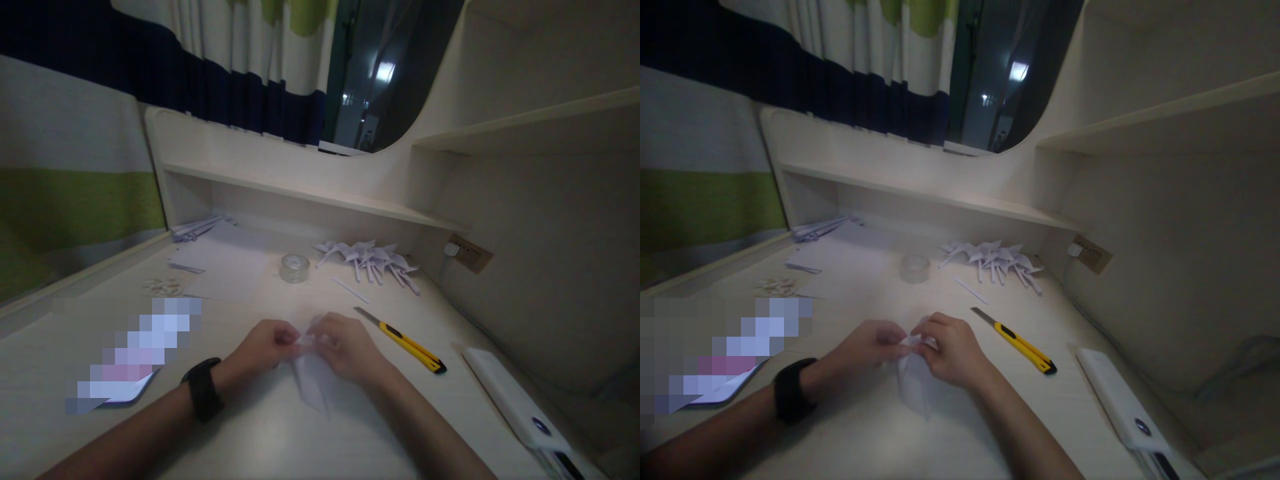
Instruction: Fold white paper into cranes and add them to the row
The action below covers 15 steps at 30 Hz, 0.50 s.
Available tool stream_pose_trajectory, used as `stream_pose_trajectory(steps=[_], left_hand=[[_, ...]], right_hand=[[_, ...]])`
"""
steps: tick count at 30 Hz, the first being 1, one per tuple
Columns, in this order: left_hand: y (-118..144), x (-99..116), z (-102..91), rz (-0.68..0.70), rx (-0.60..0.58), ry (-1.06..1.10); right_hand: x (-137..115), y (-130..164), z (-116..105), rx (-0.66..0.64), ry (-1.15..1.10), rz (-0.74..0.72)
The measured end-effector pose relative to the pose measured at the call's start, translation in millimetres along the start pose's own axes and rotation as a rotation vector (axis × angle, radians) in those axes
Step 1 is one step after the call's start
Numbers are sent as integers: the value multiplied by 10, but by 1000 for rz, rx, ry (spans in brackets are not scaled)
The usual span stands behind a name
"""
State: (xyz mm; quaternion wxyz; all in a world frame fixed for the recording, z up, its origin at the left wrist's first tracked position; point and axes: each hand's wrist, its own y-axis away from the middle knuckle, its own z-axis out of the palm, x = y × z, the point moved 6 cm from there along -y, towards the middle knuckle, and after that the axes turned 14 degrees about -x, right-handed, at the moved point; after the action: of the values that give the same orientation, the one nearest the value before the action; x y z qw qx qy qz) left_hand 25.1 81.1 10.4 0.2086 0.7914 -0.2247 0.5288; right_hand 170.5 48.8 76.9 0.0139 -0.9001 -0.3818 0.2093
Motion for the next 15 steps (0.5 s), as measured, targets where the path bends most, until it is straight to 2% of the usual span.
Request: stream_pose_trajectory(steps=[8, 15], left_hand=[[56, 104, 96, 15, -144, 82], [49, 42, 113, -24, -151, 101]], right_hand=[[-24, -34, 109, 2, 74, -66], [7, -31, 133, -20, 144, -57]])
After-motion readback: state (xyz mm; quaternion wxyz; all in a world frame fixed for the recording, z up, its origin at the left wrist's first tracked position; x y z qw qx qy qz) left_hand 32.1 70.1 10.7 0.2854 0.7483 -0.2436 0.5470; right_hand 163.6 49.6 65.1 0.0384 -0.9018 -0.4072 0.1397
